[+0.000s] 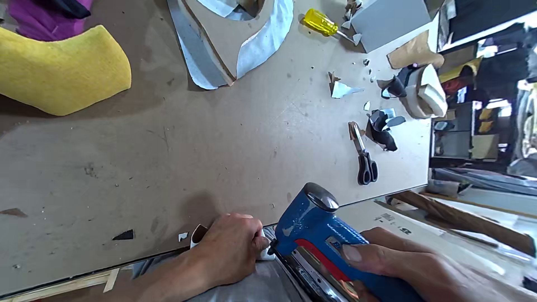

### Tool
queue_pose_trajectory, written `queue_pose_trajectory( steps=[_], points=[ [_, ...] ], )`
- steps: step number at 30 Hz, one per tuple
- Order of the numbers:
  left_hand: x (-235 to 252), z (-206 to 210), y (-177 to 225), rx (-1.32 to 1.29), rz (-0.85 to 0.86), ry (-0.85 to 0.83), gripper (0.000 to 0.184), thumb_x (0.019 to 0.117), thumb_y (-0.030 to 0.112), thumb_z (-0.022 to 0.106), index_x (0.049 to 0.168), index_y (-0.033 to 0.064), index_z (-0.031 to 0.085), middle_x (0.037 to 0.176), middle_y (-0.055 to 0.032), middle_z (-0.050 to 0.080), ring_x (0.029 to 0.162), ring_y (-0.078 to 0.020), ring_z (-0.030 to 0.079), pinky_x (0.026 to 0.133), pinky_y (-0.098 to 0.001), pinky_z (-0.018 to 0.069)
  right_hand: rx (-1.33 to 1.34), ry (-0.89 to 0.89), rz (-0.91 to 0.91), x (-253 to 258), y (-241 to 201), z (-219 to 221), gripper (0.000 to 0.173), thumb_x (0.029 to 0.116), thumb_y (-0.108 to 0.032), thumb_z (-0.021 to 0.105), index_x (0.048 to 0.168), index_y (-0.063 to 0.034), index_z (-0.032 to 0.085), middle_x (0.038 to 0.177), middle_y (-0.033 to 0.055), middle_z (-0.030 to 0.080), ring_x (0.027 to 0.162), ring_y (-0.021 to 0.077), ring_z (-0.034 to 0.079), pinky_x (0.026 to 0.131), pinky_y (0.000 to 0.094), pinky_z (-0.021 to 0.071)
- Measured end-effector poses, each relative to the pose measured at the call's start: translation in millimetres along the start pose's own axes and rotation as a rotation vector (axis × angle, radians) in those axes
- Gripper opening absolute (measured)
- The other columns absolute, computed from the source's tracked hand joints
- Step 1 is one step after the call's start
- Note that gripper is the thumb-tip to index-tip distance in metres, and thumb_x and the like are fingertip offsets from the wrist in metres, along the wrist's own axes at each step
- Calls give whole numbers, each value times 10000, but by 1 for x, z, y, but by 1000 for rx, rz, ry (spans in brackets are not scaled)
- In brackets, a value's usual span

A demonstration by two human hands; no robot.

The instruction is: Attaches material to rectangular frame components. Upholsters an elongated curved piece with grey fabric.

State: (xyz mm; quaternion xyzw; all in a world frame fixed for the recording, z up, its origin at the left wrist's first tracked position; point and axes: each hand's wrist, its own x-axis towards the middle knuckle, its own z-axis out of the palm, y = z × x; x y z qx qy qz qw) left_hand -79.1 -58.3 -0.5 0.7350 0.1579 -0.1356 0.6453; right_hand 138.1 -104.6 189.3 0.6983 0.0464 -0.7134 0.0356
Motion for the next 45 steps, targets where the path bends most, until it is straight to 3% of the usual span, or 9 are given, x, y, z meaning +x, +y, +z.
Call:
queue_pose_trajectory(
  steps=[17, 20, 24, 28, 32, 35, 37, 41, 45],
  points=[
    [9, -8, 9, 222, -49, -199, 266, 1000, 272, 524, 919, 37, 619, 890, -153, 653, 861, -352, 671, 699, -538, 513, -12, -75, 45, 24, -1, 12, 360, 955, -516, 493, 934, -177, 616, 664, 27, 647, 526, 155, 655, 490, 332, 580],
    [1, -15, 9, 164, -47, -23, 251, 1033, 230, 514, 1009, 18, 645, 974, -170, 657, 913, -356, 676, 771, -540, 537, -56, -102, 46, 29, 3, 2, 398, 939, -550, 488, 947, -186, 647, 678, 27, 648, 534, 153, 653, 498, 336, 580],
    [-37, -33, -25, 169, 191, 627, 310, 1063, 353, 470, 978, 181, 713, 879, 61, 647, 725, -38, 628, 608, -255, 560, -106, 228, -181, 18, 21, -24, 354, 960, -492, 453, 940, -189, 636, 654, 18, 641, 516, 159, 645, 481, 348, 577],
    [-75, -36, -45, 304, 216, 417, 306, 1013, 344, 494, 1161, 195, 717, 1092, 16, 705, 977, -132, 682, 813, -370, 594, -709, 931, -406, 54, 50, -58, 478, 922, -632, 415, 933, -218, 654, 578, -26, 580, 491, 178, 603, 440, 441, 490],
    [-76, -16, -23, 357, 196, 109, 424, 915, 162, 621, 1337, 128, 616, 1298, -95, 663, 1236, -293, 618, 1026, -477, 518, -969, 1240, -562, 119, 58, -81, 546, 967, -507, 512, 1165, -9, 616, 686, 154, 632, 625, 396, 655, 525, 596, 485],
    [-81, -9, -24, 576, 182, 81, 573, 833, 82, 680, 1393, 135, 565, 1356, -90, 636, 1291, -311, 585, 1019, -524, 505, -965, 1160, -697, 128, 69, -56, 603, 949, -277, 659, 1469, -16, 500, 1221, 277, 628, 1056, 499, 645, 768, 677, 538],
    [-87, 0, -32, 757, 186, 132, 608, 839, 55, 691, 1419, 155, 538, 1400, -55, 612, 1318, -296, 561, 1014, -525, 501, -1005, 899, -927, 129, 86, -11, 605, 895, -185, 714, 1471, -104, 544, 1425, 221, 559, 1295, 433, 557, 969, 625, 521],
    [-74, 16, -52, 851, 330, 345, 335, 984, 177, 594, 1315, 134, 626, 1206, -79, 693, 1151, -289, 654, 940, -466, 554, -733, 432, -1416, 188, 107, 49, 353, 981, -293, 681, 1297, -138, 662, 1282, 89, 682, 1249, 251, 620, 1046, 437, 527],
    [-77, 6, -21, 158, 189, 452, 315, 990, 223, 639, 1262, 67, 670, 1041, -51, 731, 964, -134, 704, 892, -342, 596, -200, 290, -1474, 195, 109, 61, 367, 961, -346, 718, 1173, -47, 710, 1130, 75, 722, 1055, 130, 683, 940, 353, 579]
  ],
)
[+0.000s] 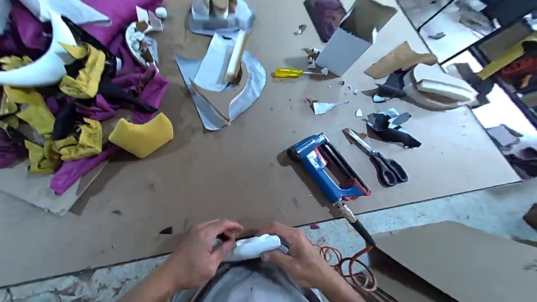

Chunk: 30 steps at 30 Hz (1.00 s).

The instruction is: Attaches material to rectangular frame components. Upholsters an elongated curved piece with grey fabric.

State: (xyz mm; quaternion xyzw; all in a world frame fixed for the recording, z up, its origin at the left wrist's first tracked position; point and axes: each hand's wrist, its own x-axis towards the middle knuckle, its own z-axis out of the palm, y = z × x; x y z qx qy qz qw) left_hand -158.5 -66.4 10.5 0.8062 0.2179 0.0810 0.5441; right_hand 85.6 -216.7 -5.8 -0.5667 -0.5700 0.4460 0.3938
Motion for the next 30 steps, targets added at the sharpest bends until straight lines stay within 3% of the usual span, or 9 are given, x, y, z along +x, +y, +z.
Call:
queue_pose_trajectory(
  steps=[4, 7, 9, 11, 16, 20, 23, 26, 30],
  points=[
    [23, -46, 33, -585, -113, -72, 465, 1071, 437, 473, 1347, 86, 605, 1077, -19, 720, 957, -92, 689, 860, -293, 585, 304, 205, 66, 17, -50, -12, 366, 1030, -367, 604, 1166, -31, 656, 1010, -12, 733, 919, 52, 698, 837, 291, 604],
    [27, -56, 42, -922, -160, -136, 754, 991, 701, 398, 1387, 87, 586, 1169, -94, 713, 1043, -168, 701, 907, -359, 586, 471, 382, 128, 43, -74, -19, 296, 1071, -302, 462, 1052, -86, 663, 900, -35, 704, 844, 51, 680, 785, 269, 588],
    [23, -52, 56, -867, -160, -165, 707, 997, 663, 410, 1335, 78, 619, 1103, -66, 717, 1009, -151, 686, 902, -357, 572, 485, 571, 69, 65, -82, -14, 364, 1020, -268, 411, 771, -130, 638, 703, -44, 605, 651, 49, 586, 606, 237, 501],
    [16, -45, 73, -803, -158, -141, 568, 1024, 550, 416, 1220, 82, 671, 1059, -15, 725, 988, -105, 678, 908, -329, 561, 499, 600, -61, 81, -90, -15, 400, 1000, -287, 430, 669, -153, 611, 633, -55, 574, 585, 36, 558, 554, 213, 477],
    [14, -50, 99, -733, 86, 65, 730, 1020, 684, 292, 1056, 92, 716, 1099, -15, 680, 1054, -120, 635, 926, -329, 540, 461, 323, -274, 121, -115, -30, 427, 1007, -399, 515, 671, -157, 621, 621, -68, 561, 580, 5, 543, 554, 189, 467],
    [24, -75, 122, -401, 52, 107, 534, 936, 595, 602, 1049, 79, 679, 996, 2, 684, 931, -83, 651, 800, -295, 554, 386, 198, -274, 154, -121, -41, 417, 999, -383, 498, 670, -156, 619, 620, -53, 572, 553, 18, 541, 523, 199, 469],
    [30, -84, 136, -298, -140, -9, 392, 896, 328, 731, 1154, 54, 624, 930, -19, 707, 818, -97, 692, 743, -314, 591, 540, 167, -216, 180, -113, -51, 474, 997, -454, 488, 640, -175, 625, 598, -60, 566, 558, 37, 547, 553, 227, 477],
    [47, -82, 123, -409, -141, -2, 125, 901, 176, 650, 962, 70, 675, 781, 37, 637, 691, -40, 603, 641, -243, 510, 684, 138, -167, 198, -96, -59, 464, 993, -416, 414, 624, -198, 590, 580, -72, 546, 549, 43, 538, 560, 241, 472],
    [74, -77, 115, -472, -199, 89, 363, 956, 464, 628, 885, 116, 698, 816, 31, 639, 729, -54, 624, 664, -262, 533, 635, 158, -123, 207, -81, -57, 473, 991, -437, 442, 627, -185, 610, 591, -62, 563, 552, 45, 544, 546, 233, 470]
  ],
)
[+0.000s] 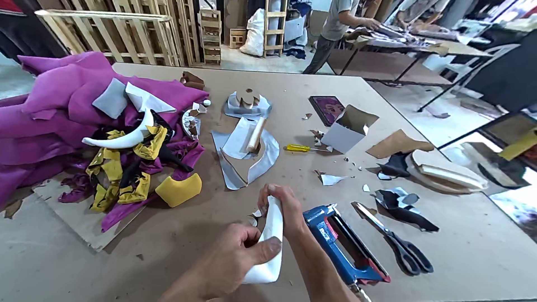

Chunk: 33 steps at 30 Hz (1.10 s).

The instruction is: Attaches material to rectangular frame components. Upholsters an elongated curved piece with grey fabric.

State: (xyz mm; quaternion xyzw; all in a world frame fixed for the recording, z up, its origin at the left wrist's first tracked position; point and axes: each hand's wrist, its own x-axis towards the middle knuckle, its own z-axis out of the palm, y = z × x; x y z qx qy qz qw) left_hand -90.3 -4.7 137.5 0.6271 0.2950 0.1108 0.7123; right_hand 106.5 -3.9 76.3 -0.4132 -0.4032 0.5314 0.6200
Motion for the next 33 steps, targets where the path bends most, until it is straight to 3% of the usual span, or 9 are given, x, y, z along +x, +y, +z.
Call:
queue_pose_trajectory(
  steps=[4, 11, 13, 15, 20, 24, 28, 30, 33],
  points=[
    [19, 10, -4, 77, -50, 25, 316, 917, 402, 707, 873, 93, 758, 1037, -25, 655, 918, -62, 643, 800, -256, 557, 43, -70, 84, 10, 8, -11, 474, 997, -417, 418, 626, -181, 595, 585, -68, 555, 550, 30, 536, 551, 221, 461],
    [72, 52, -83, -111, 553, 440, 487, 1003, 475, 603, 712, 103, 722, 1171, -50, 580, 1170, -71, 518, 977, -209, 457, 267, -67, 49, 23, 46, -44, 480, 932, -574, 539, 636, -204, 616, 586, -86, 546, 562, 28, 540, 567, 219, 456],
    [77, 66, -87, -89, 598, 518, 470, 1022, 422, 585, 693, 107, 700, 1156, -40, 588, 1159, -70, 529, 975, -201, 465, 282, 128, -11, 9, 52, -44, 477, 963, -582, 501, 767, -188, 687, 672, -56, 627, 635, 52, 612, 622, 240, 523],
    [81, 74, -87, -63, 612, 546, 448, 1026, 368, 577, 671, 112, 675, 1132, -27, 584, 1138, -68, 533, 965, -192, 467, 246, 331, -56, -7, 62, -40, 551, 1046, -533, 340, 1130, -134, 710, 964, 2, 734, 895, 96, 698, 809, 290, 587],
    [85, 79, -93, 38, 622, 596, 446, 1030, 341, 548, 656, 111, 623, 1099, -42, 602, 1118, -88, 561, 950, -210, 492, 82, 441, -95, -61, 34, -3, 787, 1063, -606, 204, 1584, -35, 349, 1605, 55, 437, 1461, 102, 412, 1180, 296, 374],
    [76, 65, -93, -44, 644, 548, 359, 1043, 388, 549, 771, 195, 683, 1119, 64, 624, 1086, -19, 582, 924, -182, 505, -244, 134, -133, -101, -22, 34, 1080, 949, -796, 37, 1580, 29, 335, 1661, 197, 301, 1583, 296, 173, 1282, 610, 21],
    [73, 57, -88, -13, 640, 562, 426, 1037, 331, 541, 700, 113, 682, 1137, -22, 602, 1101, -73, 564, 928, -192, 500, -662, 479, -92, -133, -16, -37, 569, 1096, -443, 352, 1473, -61, 542, 1463, 107, 587, 1307, 233, 596, 1066, 459, 530],
    [75, 63, -86, 61, 630, 561, 441, 1032, 319, 538, 666, 101, 652, 1138, -46, 611, 1089, -74, 584, 902, -188, 522, -1290, 662, 157, -148, 2, -90, 617, 941, -429, 616, 1479, -133, 555, 1373, 164, 613, 1196, 327, 638, 911, 521, 570],
    [74, 83, -95, 265, 576, 466, 448, 1022, 315, 529, 633, 107, 609, 1135, -93, 638, 1127, -140, 601, 947, -293, 536, -1596, 507, 434, -159, 29, -135, 878, 858, -586, 714, 1550, -110, 457, 1288, 263, 618, 1153, 466, 612, 909, 604, 532]
  ],
)
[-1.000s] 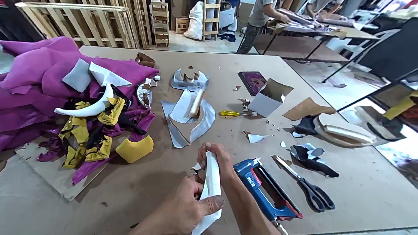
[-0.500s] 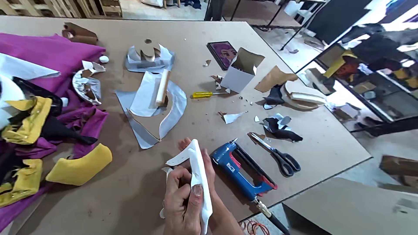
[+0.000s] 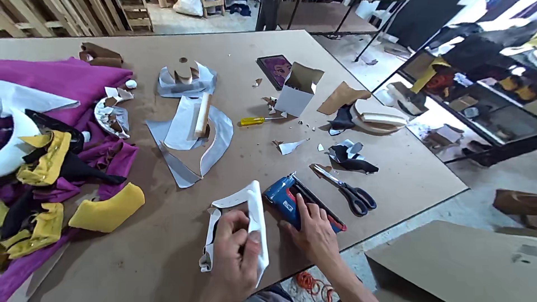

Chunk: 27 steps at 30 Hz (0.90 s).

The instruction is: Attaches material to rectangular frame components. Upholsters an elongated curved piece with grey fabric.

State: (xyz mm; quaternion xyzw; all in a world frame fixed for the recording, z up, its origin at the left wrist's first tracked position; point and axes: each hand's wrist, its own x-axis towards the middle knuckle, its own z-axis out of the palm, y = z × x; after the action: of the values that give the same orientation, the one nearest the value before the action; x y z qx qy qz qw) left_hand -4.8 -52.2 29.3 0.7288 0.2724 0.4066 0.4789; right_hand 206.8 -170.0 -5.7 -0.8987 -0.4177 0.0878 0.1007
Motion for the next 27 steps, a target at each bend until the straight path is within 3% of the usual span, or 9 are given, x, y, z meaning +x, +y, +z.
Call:
queue_pose_trajectory(
  steps=[3, 5, 8, 10, 12, 15, 19, 24, 27],
  points=[
    [-16, 19, -12, 245, 77, -185, 419, 1015, 285, 522, 630, 132, 588, 1142, -81, 668, 1240, -215, 587, 1157, -476, 408, -65, -274, 35, 16, 1, -28, 824, 925, -404, 685, 1607, -110, 327, 1251, 210, 658, 1119, 404, 655, 935, 574, 530],
    [-30, 28, -28, 467, 156, -280, 362, 1001, 280, 522, 690, 137, 638, 1161, -62, 685, 1287, -260, 583, 1208, -604, 305, -49, -318, 95, 15, 8, -56, 743, 907, -304, 665, 1573, -113, 397, 1153, 197, 708, 1043, 401, 690, 883, 618, 533],
    [-43, 36, -42, 721, 256, -296, 271, 976, 260, 536, 766, 150, 669, 1151, -38, 692, 1259, -275, 601, 1188, -632, 313, 28, -227, 74, -11, 33, -92, 506, 865, -377, 553, 1274, -104, 673, 857, 131, 717, 803, 344, 703, 679, 604, 525],
    [-44, 35, -44, 765, 256, -292, 249, 969, 264, 536, 796, 148, 672, 1170, -48, 686, 1263, -279, 596, 1181, -604, 339, 113, -280, 50, -38, 38, -106, 404, 844, -427, 588, 1015, -83, 712, 709, 80, 661, 661, 284, 667, 570, 549, 495],
    [-44, 32, -45, 764, 216, -289, 258, 991, 274, 521, 856, 120, 676, 1214, -91, 679, 1294, -312, 585, 1160, -560, 400, 217, -372, 1, -60, 35, -111, 370, 868, -429, 696, 916, -64, 735, 687, 86, 681, 630, 257, 679, 570, 531, 526],
    [-44, 32, -46, 813, 177, -262, 213, 991, 236, 514, 933, 104, 670, 1266, -94, 674, 1286, -301, 599, 1106, -468, 477, 258, -385, -176, -73, 24, -105, 279, 844, -340, 744, 948, -81, 753, 680, 93, 702, 598, 244, 688, 538, 510, 527],
    [-42, 32, -45, 835, 156, -279, 143, 966, 196, 572, 995, 102, 675, 1306, -83, 669, 1293, -289, 601, 1107, -454, 476, 231, -414, -287, -68, 9, -101, 375, 825, -337, 756, 1116, -100, 763, 742, 100, 737, 622, 264, 706, 546, 527, 538],
    [-39, 33, -45, 861, 157, -290, 122, 925, 174, 603, 964, 95, 687, 1281, -80, 680, 1271, -281, 615, 1087, -431, 493, 168, -446, -294, -73, -3, -87, 378, 796, -337, 758, 1095, -107, 764, 707, 93, 722, 602, 274, 699, 525, 532, 525],
    [-39, 32, -46, 863, 144, -276, 164, 980, 180, 557, 955, 95, 695, 1261, -74, 688, 1273, -276, 614, 1076, -414, 502, 180, -503, -267, -83, -6, -89, 379, 813, -337, 743, 1088, -77, 758, 700, 112, 716, 605, 304, 699, 530, 562, 523]
  ],
)
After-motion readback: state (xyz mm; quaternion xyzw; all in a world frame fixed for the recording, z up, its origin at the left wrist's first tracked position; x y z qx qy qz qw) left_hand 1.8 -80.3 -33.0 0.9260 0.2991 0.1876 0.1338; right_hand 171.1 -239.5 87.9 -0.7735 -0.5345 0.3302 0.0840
